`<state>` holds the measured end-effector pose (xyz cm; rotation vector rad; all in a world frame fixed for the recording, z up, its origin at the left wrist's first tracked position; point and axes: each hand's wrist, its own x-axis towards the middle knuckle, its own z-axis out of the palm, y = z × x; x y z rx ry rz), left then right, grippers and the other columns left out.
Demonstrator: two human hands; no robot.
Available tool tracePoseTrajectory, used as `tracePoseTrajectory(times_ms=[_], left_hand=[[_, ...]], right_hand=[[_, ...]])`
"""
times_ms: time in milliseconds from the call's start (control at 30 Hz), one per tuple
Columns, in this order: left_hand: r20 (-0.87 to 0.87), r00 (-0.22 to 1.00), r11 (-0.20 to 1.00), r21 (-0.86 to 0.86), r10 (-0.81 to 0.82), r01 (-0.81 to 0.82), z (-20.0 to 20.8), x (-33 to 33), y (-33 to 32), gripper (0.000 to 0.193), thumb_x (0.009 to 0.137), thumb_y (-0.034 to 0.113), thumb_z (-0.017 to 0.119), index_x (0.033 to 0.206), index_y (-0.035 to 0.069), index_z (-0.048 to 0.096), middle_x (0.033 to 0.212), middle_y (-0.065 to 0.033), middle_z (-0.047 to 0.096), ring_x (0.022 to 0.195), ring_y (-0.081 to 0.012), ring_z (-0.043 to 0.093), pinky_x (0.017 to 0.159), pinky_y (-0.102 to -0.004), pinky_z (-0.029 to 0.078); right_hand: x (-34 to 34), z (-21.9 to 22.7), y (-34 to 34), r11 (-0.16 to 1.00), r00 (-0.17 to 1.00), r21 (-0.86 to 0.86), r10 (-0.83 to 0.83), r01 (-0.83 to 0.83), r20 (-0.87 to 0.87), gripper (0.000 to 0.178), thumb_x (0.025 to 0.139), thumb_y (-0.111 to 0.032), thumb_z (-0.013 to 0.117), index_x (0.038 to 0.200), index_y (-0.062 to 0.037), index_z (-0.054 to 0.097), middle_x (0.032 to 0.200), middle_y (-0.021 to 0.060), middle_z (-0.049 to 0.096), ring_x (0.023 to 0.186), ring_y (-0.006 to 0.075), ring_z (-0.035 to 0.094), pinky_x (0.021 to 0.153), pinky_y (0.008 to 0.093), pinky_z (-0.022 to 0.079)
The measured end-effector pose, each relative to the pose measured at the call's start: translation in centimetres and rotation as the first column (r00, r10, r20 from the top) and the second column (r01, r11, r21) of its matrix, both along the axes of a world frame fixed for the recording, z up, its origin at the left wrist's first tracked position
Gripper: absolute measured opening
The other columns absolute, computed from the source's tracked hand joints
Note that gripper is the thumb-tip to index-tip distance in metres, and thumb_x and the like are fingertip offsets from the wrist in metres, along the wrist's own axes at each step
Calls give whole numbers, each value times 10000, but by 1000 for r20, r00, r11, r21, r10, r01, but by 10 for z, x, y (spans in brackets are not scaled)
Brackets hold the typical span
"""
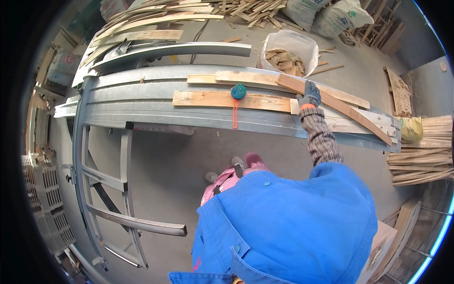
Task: The person operates a table saw to cut multiple wooden planks. They feed each plank through the saw blade, guide it along the fence, and then move the cut pieces to a pile on the floor. The process is repeated for several planks.
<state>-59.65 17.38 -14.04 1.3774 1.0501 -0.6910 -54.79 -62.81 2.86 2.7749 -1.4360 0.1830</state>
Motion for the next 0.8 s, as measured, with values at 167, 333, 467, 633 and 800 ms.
tracePoseTrajectory(times_ms=[167, 333, 467, 633, 800], left_hand=[[24, 998, 998, 26, -51, 50, 8, 21, -10, 331, 945, 348, 512, 1192, 130, 541, 972, -10, 612, 835, -163, 576, 739, -342, 447], [129, 985, 990, -61, -118, 126, 2, 73, -12, 304, 943, 325, 531, 1174, 128, 549, 944, -5, 617, 787, -151, 578, 697, -311, 458], [271, 960, 673, -698, -66, 243, -3, 147, -12, 282, 942, 307, 547, 1158, 127, 555, 922, -1, 621, 748, -141, 580, 663, -285, 466], [411, 857, 925, -75, -312, 373, 140, 220, -191, 275, 900, 282, 640, 1114, 119, 583, 890, 3, 627, 705, -108, 568, 624, -237, 444], [631, 480, 620, 3, -610, 785, 183, 251, -322, 435, 886, 244, 651, 1279, 103, 529, 1103, -54, 638, 934, -152, 614, 815, -294, 479]], right_hand=[[0, 36, -42, 990, 946, 143, 64, -19, -317, 969, 687, -436, 794, 1464, -90, 330, 1463, 119, 408, 1355, 284, 369, 1134, 395, 289], [-5, 47, -48, 968, 950, 231, 164, -102, -264, 727, 688, -386, 793, 1317, -148, 517, 1353, 99, 506, 1287, 273, 437, 1098, 388, 332], [-15, 58, -37, 953, 968, 230, 227, -198, -109, 681, 661, -406, 789, 1248, -139, 568, 1263, 134, 552, 1235, 306, 477, 1065, 419, 365], [-11, 76, 10, 926, 926, 102, 348, -364, 147, 688, 620, -397, 803, 1228, -140, 605, 1261, 179, 554, 1183, 376, 507, 1021, 467, 411], [43, 119, 78, 838, 796, 66, 487, -542, 358, 692, 602, -391, 815, 1207, -132, 602, 1158, 142, 569, 1077, 349, 535, 938, 467, 450]])
